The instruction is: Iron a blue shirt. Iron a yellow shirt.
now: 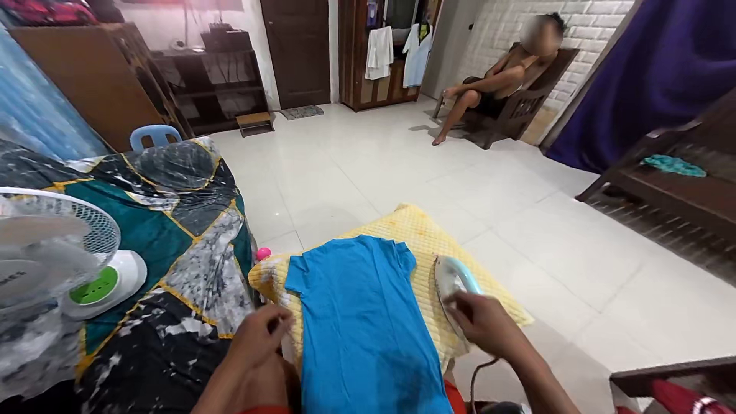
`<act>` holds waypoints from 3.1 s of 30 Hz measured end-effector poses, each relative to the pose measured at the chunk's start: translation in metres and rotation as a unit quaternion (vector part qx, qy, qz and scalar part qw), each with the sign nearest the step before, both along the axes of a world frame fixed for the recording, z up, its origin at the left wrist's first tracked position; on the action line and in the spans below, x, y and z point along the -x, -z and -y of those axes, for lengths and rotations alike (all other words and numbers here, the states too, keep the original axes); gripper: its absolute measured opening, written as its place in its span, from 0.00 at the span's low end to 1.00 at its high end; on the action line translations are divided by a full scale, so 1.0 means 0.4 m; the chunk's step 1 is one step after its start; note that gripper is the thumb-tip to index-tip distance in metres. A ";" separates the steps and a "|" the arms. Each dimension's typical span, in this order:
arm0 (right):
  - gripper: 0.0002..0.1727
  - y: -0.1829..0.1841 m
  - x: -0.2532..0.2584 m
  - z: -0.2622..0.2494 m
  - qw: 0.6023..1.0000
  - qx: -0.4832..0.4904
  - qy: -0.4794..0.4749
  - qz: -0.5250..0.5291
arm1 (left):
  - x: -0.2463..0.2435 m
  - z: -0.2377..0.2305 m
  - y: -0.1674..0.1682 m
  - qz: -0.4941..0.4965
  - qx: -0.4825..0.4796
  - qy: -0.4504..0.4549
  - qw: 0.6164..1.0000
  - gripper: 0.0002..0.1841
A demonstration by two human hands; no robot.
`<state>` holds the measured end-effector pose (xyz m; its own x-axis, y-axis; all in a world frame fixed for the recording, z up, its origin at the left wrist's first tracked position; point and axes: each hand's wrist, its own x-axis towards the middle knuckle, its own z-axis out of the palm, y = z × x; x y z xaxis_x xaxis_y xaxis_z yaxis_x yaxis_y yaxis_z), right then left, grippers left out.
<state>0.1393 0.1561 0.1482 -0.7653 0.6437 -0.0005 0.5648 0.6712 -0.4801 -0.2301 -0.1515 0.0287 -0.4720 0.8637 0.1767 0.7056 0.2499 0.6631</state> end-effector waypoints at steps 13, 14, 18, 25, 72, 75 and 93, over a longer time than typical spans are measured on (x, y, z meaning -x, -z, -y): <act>0.27 0.245 0.450 -0.397 0.960 0.092 0.212 0.158 | 0.210 -0.373 0.087 0.091 0.151 -0.226 0.958 0.23; 0.25 0.247 0.444 -0.399 0.957 0.094 0.226 0.156 | 0.211 -0.369 0.091 0.092 0.146 -0.237 0.956 0.21; 0.21 0.225 0.412 -0.396 0.934 0.093 0.304 0.164 | 0.213 -0.349 0.121 0.107 0.113 -0.318 0.935 0.19; 0.30 0.256 0.439 -0.412 0.959 0.100 0.214 0.155 | 0.192 -0.343 0.133 0.115 0.091 -0.364 0.920 0.19; 0.44 0.311 0.385 -0.180 0.966 -0.106 0.095 0.216 | -0.144 -0.424 0.124 -0.123 0.266 -0.269 0.918 0.45; 0.44 0.327 0.396 -0.204 0.971 -0.096 0.066 0.207 | -0.137 -0.446 0.120 -0.136 0.187 -0.202 0.952 0.45; 0.42 0.096 0.064 -0.201 0.945 0.046 0.277 0.165 | -0.357 -0.401 0.106 -0.141 0.212 -0.053 0.966 0.45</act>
